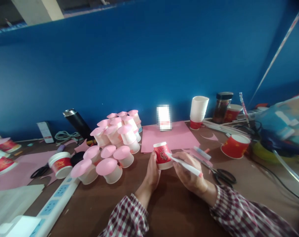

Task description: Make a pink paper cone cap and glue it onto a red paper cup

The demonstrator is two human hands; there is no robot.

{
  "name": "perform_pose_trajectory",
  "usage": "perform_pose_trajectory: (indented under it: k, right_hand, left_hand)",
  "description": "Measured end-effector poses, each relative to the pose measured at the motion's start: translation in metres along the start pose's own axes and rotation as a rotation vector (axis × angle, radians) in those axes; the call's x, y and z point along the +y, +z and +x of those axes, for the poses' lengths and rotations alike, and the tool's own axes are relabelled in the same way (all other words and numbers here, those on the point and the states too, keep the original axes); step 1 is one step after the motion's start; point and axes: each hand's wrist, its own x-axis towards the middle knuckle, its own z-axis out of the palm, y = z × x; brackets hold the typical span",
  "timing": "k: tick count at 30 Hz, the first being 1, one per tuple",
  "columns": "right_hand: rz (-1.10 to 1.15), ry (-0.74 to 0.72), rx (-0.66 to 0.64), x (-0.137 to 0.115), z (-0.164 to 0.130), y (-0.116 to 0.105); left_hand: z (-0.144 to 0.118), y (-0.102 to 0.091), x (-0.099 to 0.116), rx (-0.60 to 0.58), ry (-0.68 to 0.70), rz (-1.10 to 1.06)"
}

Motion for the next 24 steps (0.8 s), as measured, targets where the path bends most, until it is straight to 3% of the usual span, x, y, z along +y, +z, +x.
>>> perform_pose_trajectory:
  k: [4,7,16,24]
  right_hand:
    - [-0.039,0.021,0.012,-0.001,0.001,-0.001]
    - [-0.062,-0.001,0.014,-0.003,0.003,-0.003]
    - [-0.057,0.022,0.032,0.002,0.0,0.0]
    - [-0.038,0.024,0.042,0.0,0.004,-0.003]
  left_hand:
    - [-0.003,0.001,0.004,-0.03,0.028,0.002]
    - [-0.004,-0.003,0.002,-0.003,0.042,0.131]
    - [-0.003,-0.006,0.001,0.025,-0.032,0.214]
    - [-0.006,0.005,0.013,-0.085,-0.001,0.128]
